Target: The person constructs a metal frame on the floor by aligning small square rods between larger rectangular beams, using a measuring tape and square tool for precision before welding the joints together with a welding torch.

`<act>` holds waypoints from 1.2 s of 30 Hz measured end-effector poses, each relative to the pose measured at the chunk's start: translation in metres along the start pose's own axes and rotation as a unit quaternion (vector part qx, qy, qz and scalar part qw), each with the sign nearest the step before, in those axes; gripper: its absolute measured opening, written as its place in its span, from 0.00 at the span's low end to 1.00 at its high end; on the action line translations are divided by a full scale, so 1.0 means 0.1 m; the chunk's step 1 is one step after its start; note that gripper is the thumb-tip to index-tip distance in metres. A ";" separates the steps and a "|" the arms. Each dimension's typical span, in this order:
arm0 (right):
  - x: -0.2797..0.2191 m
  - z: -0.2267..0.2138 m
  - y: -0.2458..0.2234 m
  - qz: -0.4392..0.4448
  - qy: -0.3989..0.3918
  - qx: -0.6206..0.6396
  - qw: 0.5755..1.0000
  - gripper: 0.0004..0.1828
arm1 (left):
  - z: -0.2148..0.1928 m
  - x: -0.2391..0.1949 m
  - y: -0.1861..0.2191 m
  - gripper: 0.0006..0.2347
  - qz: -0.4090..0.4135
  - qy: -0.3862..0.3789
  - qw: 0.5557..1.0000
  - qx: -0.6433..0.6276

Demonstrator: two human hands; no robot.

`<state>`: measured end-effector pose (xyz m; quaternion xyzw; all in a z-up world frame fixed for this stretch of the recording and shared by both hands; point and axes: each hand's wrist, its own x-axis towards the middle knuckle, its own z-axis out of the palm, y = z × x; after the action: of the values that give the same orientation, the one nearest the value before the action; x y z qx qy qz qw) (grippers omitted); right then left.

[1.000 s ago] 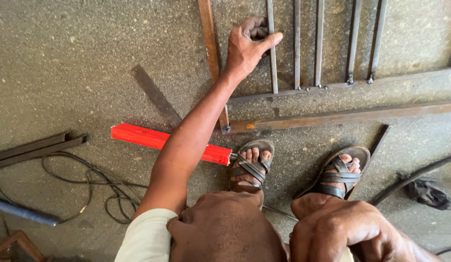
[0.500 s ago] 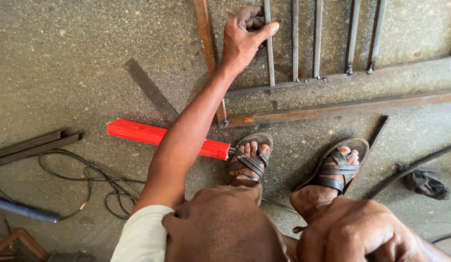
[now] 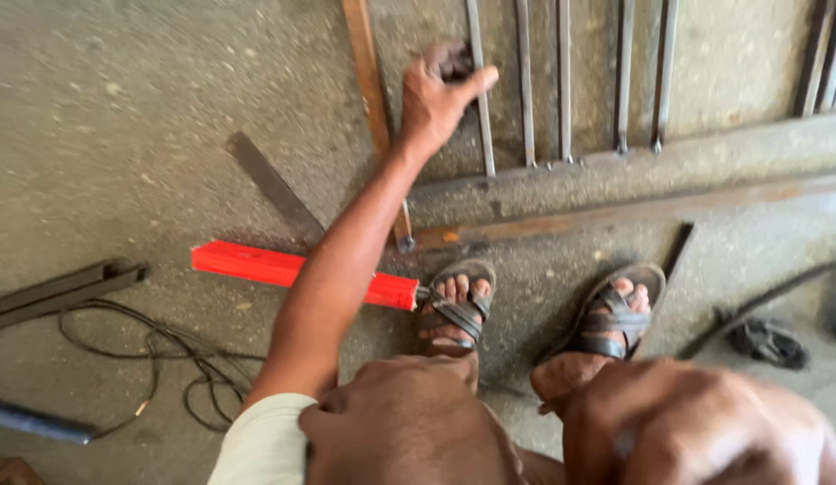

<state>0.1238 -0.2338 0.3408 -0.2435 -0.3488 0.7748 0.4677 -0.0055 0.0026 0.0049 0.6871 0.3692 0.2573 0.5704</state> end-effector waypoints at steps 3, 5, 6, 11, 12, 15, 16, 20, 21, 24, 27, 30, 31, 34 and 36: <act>-0.08 -0.31 0.13 0.071 -0.026 -0.157 0.985 0.06 | 0.00 0.03 0.14 0.20 -0.041 0.012 0.999 -0.004; -0.20 -0.47 0.28 0.135 -0.012 -0.229 0.964 0.13 | 0.00 0.01 0.20 0.18 -0.112 -0.012 0.993 -0.026; -0.31 -0.49 0.37 0.173 0.008 -0.249 0.953 0.15 | 0.00 0.01 0.21 0.17 -0.107 -0.013 0.994 -0.032; -1.06 -0.64 0.25 0.213 0.107 -0.331 0.913 0.18 | -0.02 0.01 0.23 0.12 -0.083 -0.010 0.995 -0.063; -1.21 -0.71 0.14 0.227 0.138 -0.353 0.897 0.18 | -0.03 0.03 0.25 0.12 -0.092 -0.009 0.993 -0.068; -1.72 -0.91 -0.09 0.334 0.250 -0.432 0.800 0.15 | 0.00 -0.01 0.28 0.12 -0.111 -0.010 0.990 -0.083; -1.91 -1.02 -0.15 0.374 0.288 -0.457 0.754 0.14 | -0.02 0.01 0.28 0.12 -0.102 -0.008 0.991 -0.084; -2.59 -1.59 -0.12 0.242 0.158 -0.681 0.673 0.19 | -0.06 0.03 0.36 0.11 -0.116 -0.020 0.990 -0.081; -2.74 -1.65 -0.05 0.296 0.177 -0.688 0.638 0.18 | -0.08 -0.01 0.37 0.11 -0.124 -0.029 0.988 -0.083; -2.94 -1.82 -0.02 0.393 0.259 -0.658 0.587 0.17 | -0.12 0.04 0.39 0.10 -0.131 -0.040 0.985 -0.103; -2.85 -1.92 0.14 0.332 0.360 -0.637 0.595 0.15 | -0.09 0.10 0.36 0.11 -0.140 -0.043 0.981 -0.128; -2.50 -1.98 0.18 0.214 0.366 -0.728 0.538 0.13 | -0.10 0.10 0.33 0.12 -0.166 -0.049 0.976 -0.131; -2.30 -2.00 0.20 0.197 0.355 -0.751 0.521 0.13 | -0.10 0.11 0.33 0.12 -0.169 -0.053 0.975 -0.133; -1.89 -1.94 0.10 0.212 0.337 -0.774 0.493 0.11 | -0.10 0.06 0.34 0.11 -0.156 -0.052 0.981 -0.105; -1.80 -1.95 0.05 0.193 0.338 -0.784 0.484 0.10 | -0.09 0.08 0.36 0.11 -0.140 -0.049 0.983 -0.104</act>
<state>0.3382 -0.3351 0.2218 -0.8137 -0.5708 0.1095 0.0039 0.0000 0.0112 0.0415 0.5773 0.4046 0.1776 0.6866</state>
